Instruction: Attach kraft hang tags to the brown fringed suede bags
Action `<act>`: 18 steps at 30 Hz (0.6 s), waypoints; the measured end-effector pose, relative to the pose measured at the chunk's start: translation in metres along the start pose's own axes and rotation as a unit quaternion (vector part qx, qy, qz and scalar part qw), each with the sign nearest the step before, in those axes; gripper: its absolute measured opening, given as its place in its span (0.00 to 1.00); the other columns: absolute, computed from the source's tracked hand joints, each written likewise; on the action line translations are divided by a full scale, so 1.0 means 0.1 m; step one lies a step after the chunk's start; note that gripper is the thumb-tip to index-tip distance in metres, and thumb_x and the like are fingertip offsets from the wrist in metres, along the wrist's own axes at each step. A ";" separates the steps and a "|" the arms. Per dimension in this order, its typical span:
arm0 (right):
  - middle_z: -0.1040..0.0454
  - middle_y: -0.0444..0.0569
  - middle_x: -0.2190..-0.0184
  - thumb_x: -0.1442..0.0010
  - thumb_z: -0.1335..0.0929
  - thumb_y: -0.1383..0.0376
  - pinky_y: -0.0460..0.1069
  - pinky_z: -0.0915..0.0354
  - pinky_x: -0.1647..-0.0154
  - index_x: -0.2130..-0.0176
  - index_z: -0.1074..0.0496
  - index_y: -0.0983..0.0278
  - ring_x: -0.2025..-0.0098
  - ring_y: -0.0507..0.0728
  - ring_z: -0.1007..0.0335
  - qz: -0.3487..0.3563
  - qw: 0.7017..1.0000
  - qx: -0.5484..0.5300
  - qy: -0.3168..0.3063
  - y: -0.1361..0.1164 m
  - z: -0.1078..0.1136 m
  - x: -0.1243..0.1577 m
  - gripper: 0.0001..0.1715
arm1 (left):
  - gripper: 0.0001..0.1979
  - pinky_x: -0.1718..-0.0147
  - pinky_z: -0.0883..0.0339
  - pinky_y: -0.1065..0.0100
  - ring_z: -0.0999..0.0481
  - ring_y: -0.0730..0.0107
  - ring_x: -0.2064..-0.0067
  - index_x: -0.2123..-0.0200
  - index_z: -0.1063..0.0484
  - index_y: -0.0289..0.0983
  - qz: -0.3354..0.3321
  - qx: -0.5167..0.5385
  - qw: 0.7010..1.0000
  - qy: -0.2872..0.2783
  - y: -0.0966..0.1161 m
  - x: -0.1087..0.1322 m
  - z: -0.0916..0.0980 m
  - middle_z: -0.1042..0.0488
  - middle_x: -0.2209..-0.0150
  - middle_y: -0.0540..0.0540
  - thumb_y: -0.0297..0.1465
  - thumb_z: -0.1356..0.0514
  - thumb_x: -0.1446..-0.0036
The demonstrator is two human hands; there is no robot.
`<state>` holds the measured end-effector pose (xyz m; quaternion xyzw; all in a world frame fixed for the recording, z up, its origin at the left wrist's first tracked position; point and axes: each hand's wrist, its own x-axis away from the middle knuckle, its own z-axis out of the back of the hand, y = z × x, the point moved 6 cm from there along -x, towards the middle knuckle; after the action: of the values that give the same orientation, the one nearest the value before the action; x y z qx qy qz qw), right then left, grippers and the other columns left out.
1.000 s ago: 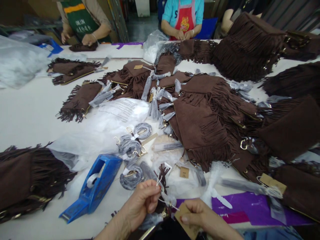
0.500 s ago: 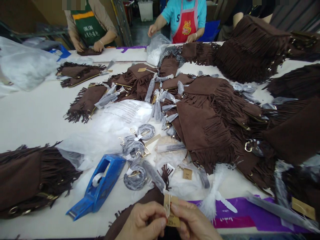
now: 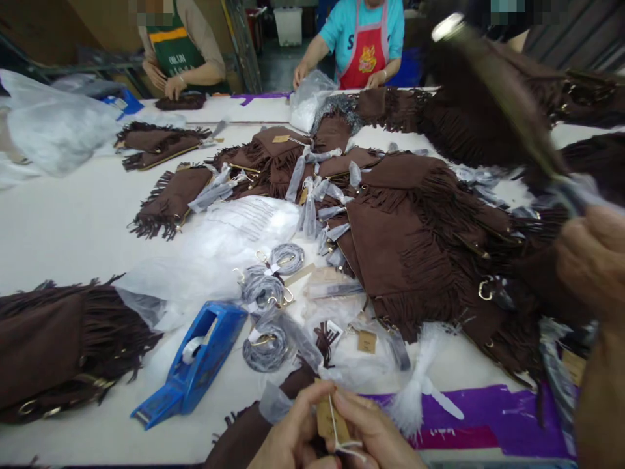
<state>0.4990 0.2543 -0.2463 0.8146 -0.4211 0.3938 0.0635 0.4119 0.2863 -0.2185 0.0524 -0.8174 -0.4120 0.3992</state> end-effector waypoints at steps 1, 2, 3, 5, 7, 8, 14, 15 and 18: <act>0.31 0.41 0.84 0.54 0.28 0.51 0.37 0.58 0.92 0.69 0.30 0.68 0.91 0.41 0.49 0.009 1.000 -0.010 0.001 -0.03 -0.03 0.01 0.24 | 0.40 0.78 0.44 0.75 0.35 0.79 0.79 0.42 0.48 0.41 0.000 0.021 0.999 0.031 0.02 0.01 0.03 0.28 0.70 0.47 0.51 0.40 0.54; 0.30 0.42 0.82 0.55 0.28 0.51 0.37 0.55 0.91 0.69 0.31 0.69 0.90 0.41 0.45 0.019 1.000 -0.015 0.001 -0.05 -0.05 0.02 0.24 | 0.40 0.79 0.43 0.75 0.33 0.77 0.80 0.42 0.50 0.39 0.009 0.032 0.998 0.060 0.02 0.00 0.05 0.28 0.72 0.47 0.51 0.41 0.53; 0.30 0.43 0.82 0.55 0.28 0.51 0.37 0.52 0.89 0.68 0.31 0.69 0.88 0.43 0.42 0.026 1.000 -0.013 -0.001 -0.06 -0.07 0.02 0.25 | 0.40 0.80 0.43 0.76 0.32 0.76 0.80 0.43 0.50 0.36 0.024 0.035 0.996 0.085 0.02 -0.01 0.07 0.28 0.75 0.48 0.51 0.41 0.52; 0.30 0.43 0.82 0.53 0.28 0.51 0.38 0.49 0.88 0.65 0.31 0.69 0.86 0.45 0.37 0.039 0.999 0.005 -0.014 -0.06 -0.09 0.01 0.25 | 0.37 0.84 0.44 0.76 0.33 0.75 0.84 0.48 0.46 0.31 0.053 0.035 0.991 0.119 0.01 -0.07 0.08 0.29 0.81 0.50 0.50 0.41 0.53; 0.30 0.44 0.82 0.50 0.30 0.50 0.38 0.50 0.88 0.62 0.33 0.68 0.85 0.46 0.36 0.056 0.997 0.031 -0.039 -0.04 -0.08 0.00 0.26 | 0.34 0.88 0.45 0.77 0.34 0.74 0.86 0.51 0.43 0.30 0.063 0.046 0.987 0.138 0.01 -0.14 0.09 0.31 0.84 0.52 0.47 0.39 0.54; 0.30 0.44 0.82 0.49 0.31 0.49 0.38 0.51 0.88 0.62 0.33 0.68 0.85 0.46 0.37 0.069 0.995 0.048 -0.044 -0.03 -0.05 0.00 0.26 | 0.32 0.89 0.45 0.77 0.34 0.74 0.87 0.53 0.42 0.30 0.061 0.052 0.986 0.149 0.03 -0.17 0.10 0.31 0.85 0.53 0.45 0.38 0.55; 0.40 0.32 0.89 0.56 0.30 0.44 0.39 0.58 0.91 0.68 0.37 0.64 0.92 0.42 0.55 0.091 0.993 0.064 0.029 -0.03 0.22 0.01 0.28 | 0.24 0.90 0.45 0.79 0.35 0.77 0.88 0.56 0.38 0.33 0.061 0.065 0.977 0.195 0.20 -0.14 0.27 0.34 0.84 0.56 0.35 0.38 0.57; 0.38 0.33 0.88 0.57 0.30 0.44 0.39 0.58 0.91 0.66 0.37 0.63 0.92 0.42 0.54 0.102 0.992 0.054 0.054 -0.06 0.26 0.03 0.29 | 0.24 0.90 0.46 0.79 0.36 0.77 0.87 0.56 0.37 0.33 0.062 0.063 0.978 0.190 0.22 -0.11 0.30 0.34 0.83 0.56 0.36 0.37 0.57; 0.33 0.38 0.83 0.51 0.31 0.48 0.41 0.49 0.87 0.64 0.35 0.63 0.87 0.46 0.44 0.169 0.968 0.123 0.138 -0.22 0.34 0.13 0.23 | 0.27 0.89 0.49 0.79 0.40 0.81 0.86 0.58 0.33 0.33 0.067 0.045 0.983 0.166 0.25 0.07 0.40 0.38 0.84 0.57 0.40 0.34 0.60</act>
<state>0.5396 0.2453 -0.2552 0.6711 -0.4880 0.5562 -0.0467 0.3856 0.3249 -0.2096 0.0831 -0.7595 -0.3326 0.5528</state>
